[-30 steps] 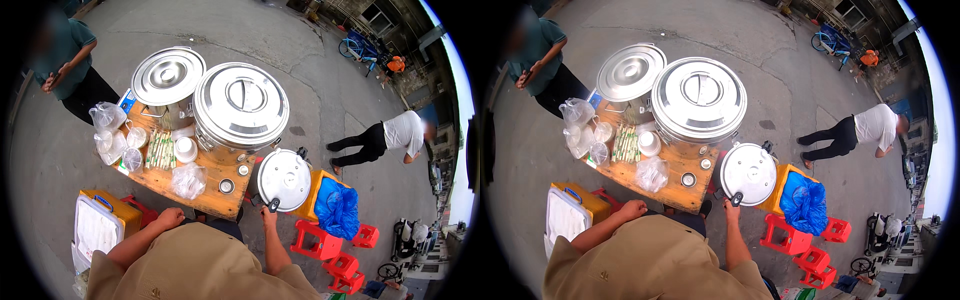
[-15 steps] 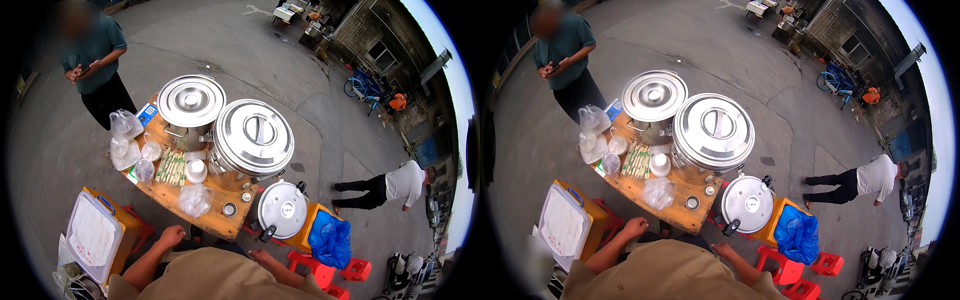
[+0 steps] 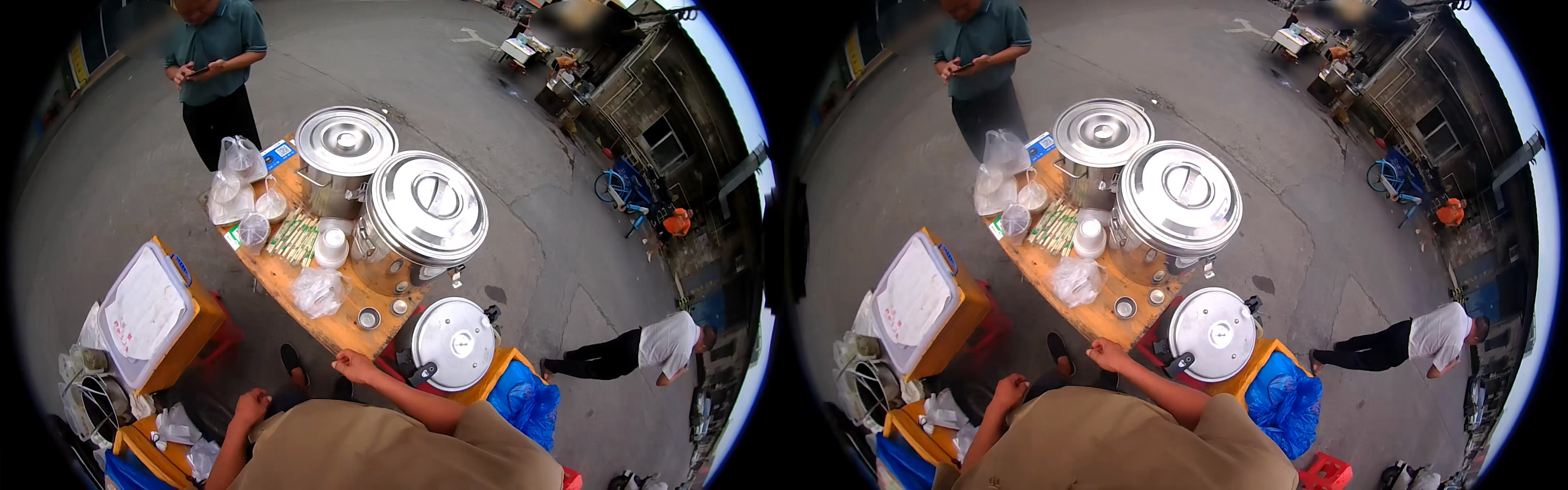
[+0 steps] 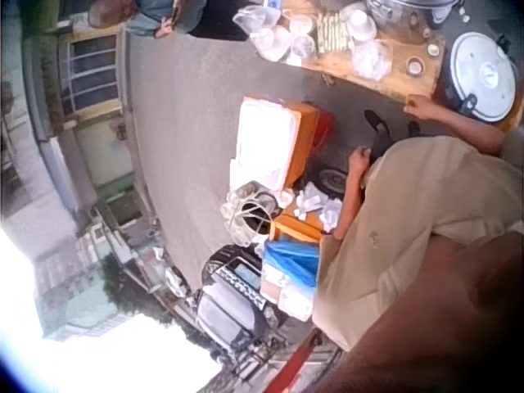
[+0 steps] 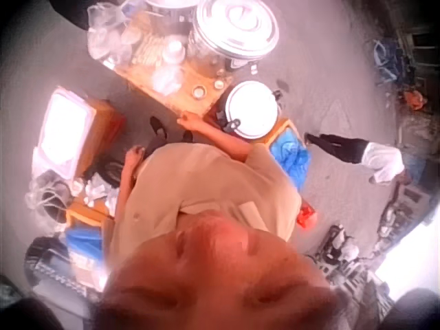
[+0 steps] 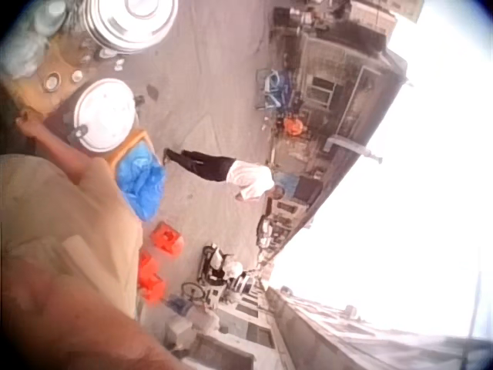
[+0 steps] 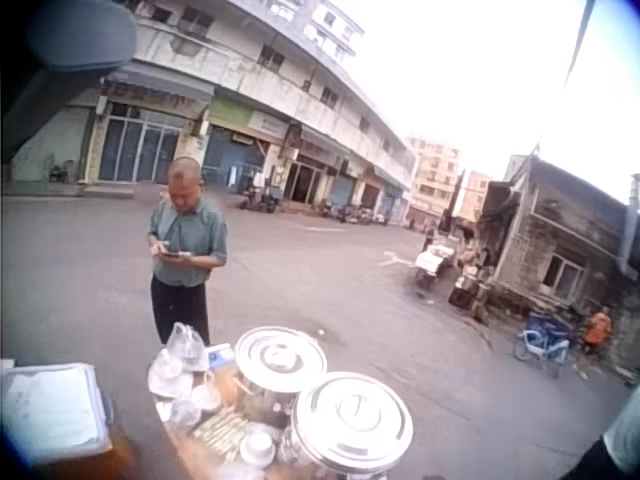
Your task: The person prepares and packs street food by transferring noodles and toppings into containers, adding sauce from a large pot using a ladle, and placing the containers into plastic bags.
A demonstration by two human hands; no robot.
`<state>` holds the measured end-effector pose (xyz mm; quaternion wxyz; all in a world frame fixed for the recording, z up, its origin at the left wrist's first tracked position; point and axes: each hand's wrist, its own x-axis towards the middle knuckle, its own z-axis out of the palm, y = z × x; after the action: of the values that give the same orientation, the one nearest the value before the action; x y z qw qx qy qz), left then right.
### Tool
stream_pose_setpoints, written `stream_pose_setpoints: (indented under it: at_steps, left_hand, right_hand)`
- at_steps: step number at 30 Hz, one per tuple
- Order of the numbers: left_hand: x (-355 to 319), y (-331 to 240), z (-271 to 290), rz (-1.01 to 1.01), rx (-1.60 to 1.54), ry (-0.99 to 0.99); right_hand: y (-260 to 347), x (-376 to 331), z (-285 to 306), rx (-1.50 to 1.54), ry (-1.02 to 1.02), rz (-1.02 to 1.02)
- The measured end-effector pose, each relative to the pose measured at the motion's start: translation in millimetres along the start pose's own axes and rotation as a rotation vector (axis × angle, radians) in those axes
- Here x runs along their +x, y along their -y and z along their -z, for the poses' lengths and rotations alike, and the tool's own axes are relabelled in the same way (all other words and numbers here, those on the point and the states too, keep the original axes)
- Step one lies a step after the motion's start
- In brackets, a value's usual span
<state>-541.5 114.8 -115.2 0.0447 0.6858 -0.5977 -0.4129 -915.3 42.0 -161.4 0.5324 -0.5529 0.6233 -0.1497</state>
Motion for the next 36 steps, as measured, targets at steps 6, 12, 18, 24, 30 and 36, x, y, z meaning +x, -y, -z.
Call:
stream_pose_setpoints:
  at_steps: [6, 12, 18, 24, 30, 36]
  left_hand:
    - [-6.8, 37.8, 45.5, 0.035, -0.091, -0.181]
    - [-7.3, 131.8, 97.3, 0.141, -0.100, -0.501]
    - [42.0, 207.9, 215.0, 0.236, 0.004, -0.637]
    - [89.2, 276.7, 296.4, 0.253, 0.079, -0.666]
    - [109.9, 311.9, 291.2, 0.317, 0.090, -0.692]
    - [123.0, 325.4, 270.4, 0.343, 0.108, -0.783]
  right_hand:
    - [49.1, -3.1, -51.2, -0.076, 0.208, 0.059]
    - [95.5, 22.6, -111.2, -0.342, 0.352, 0.217]
    - [220.4, 86.4, -202.9, -0.502, 0.382, 0.419]
    - [366.1, 172.3, -348.0, -0.705, 0.411, 0.857]
    - [434.3, 247.5, -457.7, -0.824, 0.420, 1.162]
    - [419.6, 292.5, -431.0, -1.208, 0.577, 1.162]
